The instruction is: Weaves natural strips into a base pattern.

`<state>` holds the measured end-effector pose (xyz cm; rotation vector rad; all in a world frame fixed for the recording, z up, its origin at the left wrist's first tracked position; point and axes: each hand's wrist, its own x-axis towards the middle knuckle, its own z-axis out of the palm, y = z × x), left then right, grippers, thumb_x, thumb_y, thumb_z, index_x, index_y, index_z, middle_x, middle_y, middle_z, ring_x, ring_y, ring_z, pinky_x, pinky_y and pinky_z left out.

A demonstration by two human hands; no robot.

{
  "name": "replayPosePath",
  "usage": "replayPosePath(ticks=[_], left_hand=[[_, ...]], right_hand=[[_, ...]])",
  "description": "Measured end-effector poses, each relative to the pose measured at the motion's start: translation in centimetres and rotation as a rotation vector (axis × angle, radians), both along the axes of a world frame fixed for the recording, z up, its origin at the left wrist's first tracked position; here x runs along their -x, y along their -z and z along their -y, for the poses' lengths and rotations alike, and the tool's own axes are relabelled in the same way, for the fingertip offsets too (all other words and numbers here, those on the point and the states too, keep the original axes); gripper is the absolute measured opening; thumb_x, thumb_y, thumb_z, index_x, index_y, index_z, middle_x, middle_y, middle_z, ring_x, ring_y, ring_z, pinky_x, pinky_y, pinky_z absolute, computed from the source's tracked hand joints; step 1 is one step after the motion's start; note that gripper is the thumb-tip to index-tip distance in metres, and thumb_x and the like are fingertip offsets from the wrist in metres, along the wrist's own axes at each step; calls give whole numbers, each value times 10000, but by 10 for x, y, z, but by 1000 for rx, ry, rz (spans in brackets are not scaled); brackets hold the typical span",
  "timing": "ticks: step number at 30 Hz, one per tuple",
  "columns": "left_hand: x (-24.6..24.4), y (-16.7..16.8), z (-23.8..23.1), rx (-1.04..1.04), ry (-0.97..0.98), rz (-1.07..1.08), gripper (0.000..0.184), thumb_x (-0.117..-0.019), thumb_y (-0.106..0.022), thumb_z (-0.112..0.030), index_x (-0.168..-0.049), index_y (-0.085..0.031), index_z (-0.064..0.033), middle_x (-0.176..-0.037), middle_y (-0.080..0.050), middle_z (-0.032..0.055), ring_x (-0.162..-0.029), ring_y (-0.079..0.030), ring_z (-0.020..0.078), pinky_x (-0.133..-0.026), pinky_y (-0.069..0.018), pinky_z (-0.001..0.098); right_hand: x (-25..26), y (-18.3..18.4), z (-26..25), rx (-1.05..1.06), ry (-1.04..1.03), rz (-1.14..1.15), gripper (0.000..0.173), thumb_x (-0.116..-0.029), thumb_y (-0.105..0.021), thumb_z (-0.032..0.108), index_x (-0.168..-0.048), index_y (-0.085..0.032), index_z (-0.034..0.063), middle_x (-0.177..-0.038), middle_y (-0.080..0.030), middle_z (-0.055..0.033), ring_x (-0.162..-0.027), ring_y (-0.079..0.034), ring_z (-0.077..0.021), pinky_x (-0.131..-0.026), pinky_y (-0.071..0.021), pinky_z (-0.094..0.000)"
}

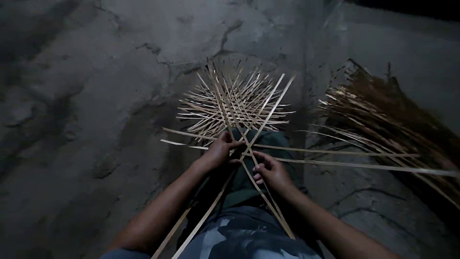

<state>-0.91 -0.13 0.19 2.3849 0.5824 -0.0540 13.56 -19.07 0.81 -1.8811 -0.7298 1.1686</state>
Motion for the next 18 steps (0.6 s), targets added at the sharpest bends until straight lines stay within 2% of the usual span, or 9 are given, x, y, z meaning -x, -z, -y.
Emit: replayPosePath(ticks=[3,6,13,16,18], left_hand=[[1,0,4,-9,-26,6,625,-857,-818,-386,-1438,-590,-356,-1454,-458,208,-1096,-638,303,-906,-571,485],[1,4,7,-25,-49,28,630,-841,-831,-396,-1427,-601,-359,-1425,-472,186,-1058,-644,274,-865,-585,464],[-1,1,9,-54,-38,39,657,-834,-858,-340,-1437,-598,-335,-1388,-485,191,-963,-652,247,-781,-597,425],[-1,2,9,-74,-31,70,657,-821,-871,-310,-1426,-614,-308,-1356,-502,194,-990,-640,262,-801,-592,427],[-1,2,9,-90,-24,71,647,-823,-871,-298,-1420,-622,-292,-1355,-503,214,-941,-649,266,-775,-594,429]], right_hand=[[2,3,-2,-38,39,-19,443,-1046,-545,96,-1486,-523,149,-1024,-712,-107,-766,-737,-189,-668,-650,-342],[0,6,-3,-44,43,-45,430,-1051,-536,98,-1479,-523,136,-1026,-716,-101,-767,-739,-185,-673,-651,-337],[-7,5,-6,7,8,-49,423,-1053,-554,106,-1470,-538,176,-1031,-730,-98,-754,-744,-172,-663,-646,-319],[-9,1,-6,16,-15,-39,421,-1053,-551,101,-1468,-539,170,-1045,-728,-107,-747,-740,-168,-663,-641,-317],[-11,0,-7,20,-31,-28,413,-1055,-547,97,-1463,-542,167,-1048,-733,-109,-734,-736,-165,-660,-636,-318]])
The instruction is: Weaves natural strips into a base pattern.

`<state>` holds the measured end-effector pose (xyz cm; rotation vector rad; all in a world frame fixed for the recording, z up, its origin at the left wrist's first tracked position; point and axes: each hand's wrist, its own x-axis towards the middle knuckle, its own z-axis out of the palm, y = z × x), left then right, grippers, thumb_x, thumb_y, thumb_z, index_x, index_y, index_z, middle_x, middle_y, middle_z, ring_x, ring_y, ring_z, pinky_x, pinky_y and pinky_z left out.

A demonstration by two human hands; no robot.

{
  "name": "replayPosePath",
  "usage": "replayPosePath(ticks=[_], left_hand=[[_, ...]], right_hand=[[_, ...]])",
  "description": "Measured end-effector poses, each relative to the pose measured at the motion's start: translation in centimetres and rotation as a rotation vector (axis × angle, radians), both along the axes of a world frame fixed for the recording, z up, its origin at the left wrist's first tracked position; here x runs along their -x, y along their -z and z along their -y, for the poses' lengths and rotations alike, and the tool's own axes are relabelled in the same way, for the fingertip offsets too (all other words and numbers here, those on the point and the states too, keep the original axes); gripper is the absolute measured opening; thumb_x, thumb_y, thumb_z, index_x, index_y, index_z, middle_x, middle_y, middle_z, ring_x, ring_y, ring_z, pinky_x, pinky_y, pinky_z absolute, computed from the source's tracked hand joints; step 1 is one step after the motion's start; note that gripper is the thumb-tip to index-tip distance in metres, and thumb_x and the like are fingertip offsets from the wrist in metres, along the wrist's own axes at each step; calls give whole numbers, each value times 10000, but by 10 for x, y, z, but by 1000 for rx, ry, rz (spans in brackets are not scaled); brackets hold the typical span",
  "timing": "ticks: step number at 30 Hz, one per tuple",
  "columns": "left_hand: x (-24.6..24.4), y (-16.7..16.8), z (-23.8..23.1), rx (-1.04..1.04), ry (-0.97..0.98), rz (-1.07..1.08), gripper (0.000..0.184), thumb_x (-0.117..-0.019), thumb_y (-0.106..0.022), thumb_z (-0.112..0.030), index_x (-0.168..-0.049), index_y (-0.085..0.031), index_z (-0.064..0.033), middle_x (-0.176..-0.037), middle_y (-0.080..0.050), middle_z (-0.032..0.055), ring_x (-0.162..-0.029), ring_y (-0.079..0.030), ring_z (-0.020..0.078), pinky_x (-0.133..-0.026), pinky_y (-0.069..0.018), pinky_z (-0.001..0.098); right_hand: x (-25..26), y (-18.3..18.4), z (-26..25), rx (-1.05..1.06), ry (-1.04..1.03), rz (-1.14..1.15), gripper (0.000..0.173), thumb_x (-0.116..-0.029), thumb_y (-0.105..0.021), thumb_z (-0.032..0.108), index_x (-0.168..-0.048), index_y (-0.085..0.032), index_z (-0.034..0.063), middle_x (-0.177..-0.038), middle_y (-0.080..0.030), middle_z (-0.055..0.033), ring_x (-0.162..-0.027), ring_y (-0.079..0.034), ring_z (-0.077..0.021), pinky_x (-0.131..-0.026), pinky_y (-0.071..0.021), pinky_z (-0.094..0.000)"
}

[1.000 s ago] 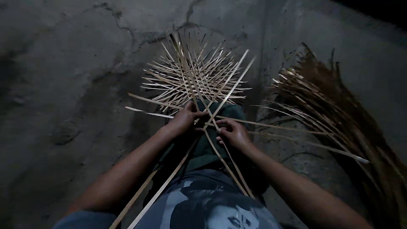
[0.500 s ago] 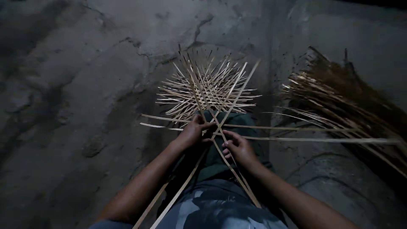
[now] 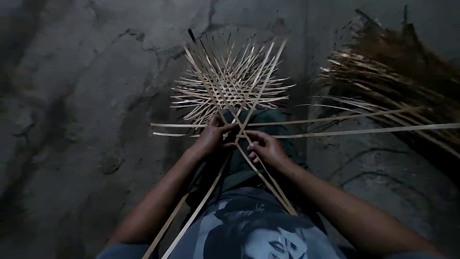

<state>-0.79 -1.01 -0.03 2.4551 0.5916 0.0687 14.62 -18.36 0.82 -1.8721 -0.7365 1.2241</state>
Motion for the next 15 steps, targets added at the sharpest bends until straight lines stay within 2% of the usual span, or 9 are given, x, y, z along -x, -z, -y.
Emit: replayPosePath(ticks=[3,10,13,15], left_hand=[[1,-1,0,5,0,-3,641,-828,-869,-292,-1418,-620,-294,-1337,-505,187,-892,-645,224,-738,-594,396],[3,4,1,42,-27,50,653,-812,-881,-281,-1405,-609,-252,-1364,-489,202,-880,-644,225,-734,-594,405],[2,6,0,26,-22,55,648,-807,-884,-299,-1397,-617,-264,-1353,-500,191,-933,-648,242,-759,-598,417],[2,7,0,25,-19,58,646,-809,-884,-304,-1399,-621,-282,-1333,-505,173,-910,-636,218,-740,-592,396]], right_hand=[[-2,3,0,-17,-4,-4,396,-1054,-545,82,-1440,-563,169,-1044,-740,-99,-712,-732,-164,-639,-633,-313],[-4,14,-1,-61,52,-41,349,-1039,-573,68,-1378,-587,147,-990,-740,-98,-718,-736,-188,-613,-631,-332],[-2,15,-2,-79,75,-38,321,-1035,-577,61,-1344,-595,145,-1039,-735,-90,-713,-733,-184,-595,-626,-325],[0,17,-2,-97,81,-24,321,-1033,-572,52,-1336,-604,154,-1112,-725,-75,-721,-734,-182,-597,-630,-327]])
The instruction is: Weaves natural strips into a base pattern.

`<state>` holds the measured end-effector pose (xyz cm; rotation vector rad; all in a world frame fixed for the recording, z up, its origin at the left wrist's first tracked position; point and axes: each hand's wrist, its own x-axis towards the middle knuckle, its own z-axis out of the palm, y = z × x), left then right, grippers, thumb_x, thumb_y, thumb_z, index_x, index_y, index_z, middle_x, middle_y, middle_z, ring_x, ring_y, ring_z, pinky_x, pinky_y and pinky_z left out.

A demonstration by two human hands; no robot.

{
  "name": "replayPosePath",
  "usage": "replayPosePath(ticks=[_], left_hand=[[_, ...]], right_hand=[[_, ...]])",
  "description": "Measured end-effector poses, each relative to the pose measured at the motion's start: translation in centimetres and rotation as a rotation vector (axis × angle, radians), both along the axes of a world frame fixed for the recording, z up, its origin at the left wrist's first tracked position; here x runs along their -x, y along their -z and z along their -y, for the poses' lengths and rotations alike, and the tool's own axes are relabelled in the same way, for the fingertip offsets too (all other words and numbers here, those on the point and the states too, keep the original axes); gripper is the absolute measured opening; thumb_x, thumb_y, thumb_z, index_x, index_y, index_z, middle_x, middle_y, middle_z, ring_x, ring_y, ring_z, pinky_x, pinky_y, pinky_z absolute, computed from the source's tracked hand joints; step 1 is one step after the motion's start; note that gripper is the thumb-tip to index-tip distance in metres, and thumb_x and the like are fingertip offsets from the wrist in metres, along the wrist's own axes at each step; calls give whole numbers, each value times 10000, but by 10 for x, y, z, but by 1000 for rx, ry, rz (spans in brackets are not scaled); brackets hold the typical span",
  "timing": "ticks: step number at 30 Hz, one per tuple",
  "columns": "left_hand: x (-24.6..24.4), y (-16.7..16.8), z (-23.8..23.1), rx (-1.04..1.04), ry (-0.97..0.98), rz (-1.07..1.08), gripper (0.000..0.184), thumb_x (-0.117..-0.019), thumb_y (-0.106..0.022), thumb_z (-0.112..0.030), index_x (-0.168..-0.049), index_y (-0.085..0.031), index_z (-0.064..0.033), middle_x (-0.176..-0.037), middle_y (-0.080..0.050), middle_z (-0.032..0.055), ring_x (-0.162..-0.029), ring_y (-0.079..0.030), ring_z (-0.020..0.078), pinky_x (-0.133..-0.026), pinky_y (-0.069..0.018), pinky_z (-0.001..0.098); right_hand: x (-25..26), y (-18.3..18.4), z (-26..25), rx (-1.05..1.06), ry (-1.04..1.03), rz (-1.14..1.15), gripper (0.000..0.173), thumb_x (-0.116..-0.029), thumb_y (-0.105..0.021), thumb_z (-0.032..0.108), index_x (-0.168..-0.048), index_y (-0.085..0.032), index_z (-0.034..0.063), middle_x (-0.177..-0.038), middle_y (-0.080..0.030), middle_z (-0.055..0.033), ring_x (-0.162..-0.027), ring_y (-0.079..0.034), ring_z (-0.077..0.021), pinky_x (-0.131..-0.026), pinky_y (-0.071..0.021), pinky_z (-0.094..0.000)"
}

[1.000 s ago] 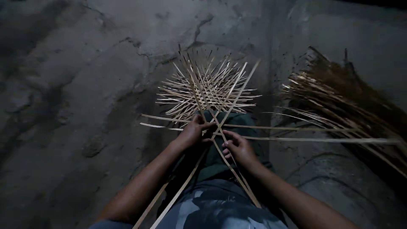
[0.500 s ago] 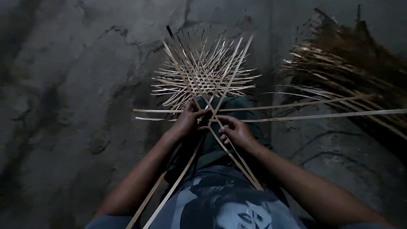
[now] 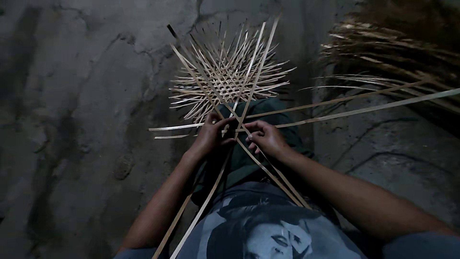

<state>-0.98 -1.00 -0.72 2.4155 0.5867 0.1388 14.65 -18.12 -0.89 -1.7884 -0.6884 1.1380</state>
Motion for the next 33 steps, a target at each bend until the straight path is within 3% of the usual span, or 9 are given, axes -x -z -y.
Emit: replayPosePath(ticks=[8,18,22,24,26,28,30,32,33], left_hand=[[1,4,1,-15,-2,28,663,-798,-892,-255,-1403,-620,-251,-1318,-497,169,-837,-612,191,-698,-573,370],[2,6,0,-14,-16,47,665,-787,-900,-271,-1394,-627,-256,-1322,-498,170,-836,-615,191,-705,-575,374],[-14,-20,9,-151,-27,-105,646,-735,-924,-287,-1325,-671,-217,-1367,-508,217,-1050,-623,351,-859,-572,506],[-27,-29,5,-157,62,-110,667,-713,-920,-223,-1305,-627,-128,-1286,-538,228,-1065,-613,389,-868,-557,546],[-41,-30,-4,-66,228,-135,549,-843,-822,-140,-1320,-565,-52,-1240,-592,199,-1059,-656,350,-893,-575,526],[-51,-22,-17,81,358,-128,385,-975,-682,-137,-1310,-551,-1,-1204,-642,188,-1078,-667,303,-950,-552,493],[-56,-16,-24,190,368,-129,359,-1003,-656,-177,-1301,-552,-8,-1175,-654,163,-1049,-670,252,-942,-556,447],[-57,-15,-24,286,306,-153,302,-1069,-532,-206,-1314,-525,-30,-1150,-648,152,-1005,-666,228,-895,-558,433],[-57,-15,-24,332,278,-159,289,-1094,-467,-218,-1314,-504,-35,-1125,-640,150,-973,-657,223,-864,-556,432]], right_hand=[[3,1,-1,14,-29,79,313,-1040,-583,84,-1342,-624,155,-984,-747,-69,-689,-729,-161,-586,-626,-320],[3,2,-2,40,-51,47,344,-1046,-577,105,-1381,-595,180,-1052,-736,-76,-742,-747,-170,-631,-647,-336],[-8,-8,-7,114,-219,272,300,-1070,-555,220,-1360,-618,179,-1043,-735,-64,-779,-740,-153,-712,-647,-358],[-17,-22,-13,175,-372,518,317,-1064,-558,297,-1343,-658,185,-1049,-742,-89,-874,-725,-227,-827,-597,-484],[-26,-34,-21,234,-492,639,327,-1055,-563,333,-1323,-677,187,-1084,-739,-120,-974,-715,-301,-893,-553,-583],[-35,-40,-29,231,-465,620,295,-1046,-590,335,-1240,-734,166,-1095,-743,-123,-1011,-710,-303,-930,-539,-593],[-43,-34,-39,207,-239,500,300,-1044,-587,315,-1179,-734,91,-950,-755,-96,-817,-735,-220,-798,-615,-479],[-50,-23,-54,182,-7,267,404,-1047,-599,306,-1355,-602,44,-856,-740,-104,-630,-715,-181,-593,-629,-366],[-52,-19,-60,163,66,137,447,-1035,-627,280,-1411,-549,51,-865,-746,-117,-621,-718,-186,-557,-619,-347]])
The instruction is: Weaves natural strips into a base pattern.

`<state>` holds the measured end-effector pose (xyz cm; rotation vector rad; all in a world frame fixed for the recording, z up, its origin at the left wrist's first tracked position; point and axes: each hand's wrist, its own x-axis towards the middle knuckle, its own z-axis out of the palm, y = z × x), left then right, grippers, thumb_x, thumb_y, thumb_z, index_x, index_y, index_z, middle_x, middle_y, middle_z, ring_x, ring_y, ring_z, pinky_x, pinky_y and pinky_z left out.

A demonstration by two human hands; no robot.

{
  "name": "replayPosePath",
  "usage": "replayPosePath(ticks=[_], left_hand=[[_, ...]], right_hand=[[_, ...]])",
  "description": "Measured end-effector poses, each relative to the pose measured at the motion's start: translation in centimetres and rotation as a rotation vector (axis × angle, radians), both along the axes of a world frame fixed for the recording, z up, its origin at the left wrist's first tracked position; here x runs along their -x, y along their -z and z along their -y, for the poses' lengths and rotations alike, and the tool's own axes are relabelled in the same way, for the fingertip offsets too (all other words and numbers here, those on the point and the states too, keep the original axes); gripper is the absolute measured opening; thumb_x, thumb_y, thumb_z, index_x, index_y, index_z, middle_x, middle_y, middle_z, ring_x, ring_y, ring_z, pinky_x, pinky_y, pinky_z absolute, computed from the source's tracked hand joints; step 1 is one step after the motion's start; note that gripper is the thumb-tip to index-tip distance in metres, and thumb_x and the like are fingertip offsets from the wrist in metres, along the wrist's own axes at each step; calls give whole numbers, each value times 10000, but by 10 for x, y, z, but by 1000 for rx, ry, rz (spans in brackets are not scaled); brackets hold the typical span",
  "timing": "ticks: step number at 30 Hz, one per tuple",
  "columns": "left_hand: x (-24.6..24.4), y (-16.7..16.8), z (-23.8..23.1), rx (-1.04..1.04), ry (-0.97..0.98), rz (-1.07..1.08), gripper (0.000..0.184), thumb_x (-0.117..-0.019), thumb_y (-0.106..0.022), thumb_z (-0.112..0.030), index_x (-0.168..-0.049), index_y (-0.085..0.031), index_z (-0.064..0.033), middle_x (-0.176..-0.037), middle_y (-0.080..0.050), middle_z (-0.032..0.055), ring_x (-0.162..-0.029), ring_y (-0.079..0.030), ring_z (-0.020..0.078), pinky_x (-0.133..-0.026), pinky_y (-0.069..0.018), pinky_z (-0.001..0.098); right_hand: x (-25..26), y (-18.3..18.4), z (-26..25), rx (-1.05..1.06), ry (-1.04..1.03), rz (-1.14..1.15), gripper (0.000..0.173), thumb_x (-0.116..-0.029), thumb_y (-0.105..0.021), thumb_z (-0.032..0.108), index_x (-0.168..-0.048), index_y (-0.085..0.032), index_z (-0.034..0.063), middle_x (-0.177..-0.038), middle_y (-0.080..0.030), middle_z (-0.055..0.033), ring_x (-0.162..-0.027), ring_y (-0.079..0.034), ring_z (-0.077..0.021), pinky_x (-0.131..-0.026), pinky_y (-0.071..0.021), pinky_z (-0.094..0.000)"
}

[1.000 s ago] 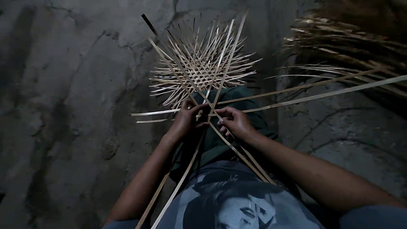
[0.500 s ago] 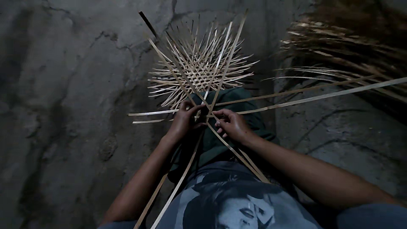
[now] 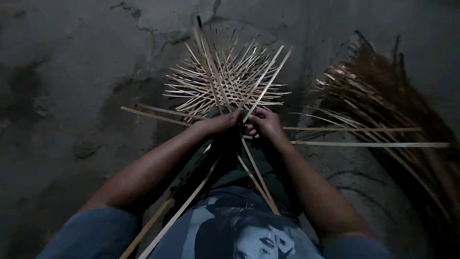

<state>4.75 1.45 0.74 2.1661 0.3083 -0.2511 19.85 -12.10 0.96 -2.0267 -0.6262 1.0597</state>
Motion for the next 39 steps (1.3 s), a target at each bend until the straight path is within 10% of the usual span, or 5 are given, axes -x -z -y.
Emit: replayPosePath(ticks=[8,12,19,29,39], left_hand=[[-18,-9,2,-256,152,-165,479,-1003,-623,-113,-1472,-524,-108,-1365,-571,256,-1225,-591,420,-1011,-479,592],[-31,-13,3,-272,186,-236,518,-1011,-598,-117,-1499,-479,-249,-1200,-633,265,-1064,-642,459,-858,-511,663],[-21,-10,2,-86,25,-193,334,-1109,-423,-254,-1398,-520,-116,-1139,-656,206,-1047,-649,378,-887,-503,615],[-13,-8,0,-159,134,-47,711,-911,-706,-28,-1536,-389,-150,-1166,-652,241,-1019,-666,408,-878,-529,604],[34,11,21,-159,-373,42,770,-756,-864,-55,-1370,-401,-15,-1048,-668,152,-944,-691,308,-837,-579,525]], right_hand=[[57,16,30,-427,229,-39,264,-1037,-591,84,-1287,-521,39,-1042,-733,-135,-874,-760,-227,-781,-653,-387],[67,29,36,-443,330,34,213,-1028,-605,88,-1226,-557,28,-967,-697,-123,-813,-738,-197,-748,-651,-372],[66,26,30,-474,431,-178,273,-1052,-550,62,-1300,-473,-23,-1014,-699,-177,-855,-745,-230,-793,-647,-391],[41,-20,43,-277,491,-786,330,-1065,-423,60,-1340,-506,-103,-1195,-679,-230,-1032,-722,-261,-904,-601,-346],[18,-3,-38,-16,-454,340,423,-938,-697,93,-1358,-650,115,-1186,-710,-136,-1063,-689,-273,-962,-548,-513]])
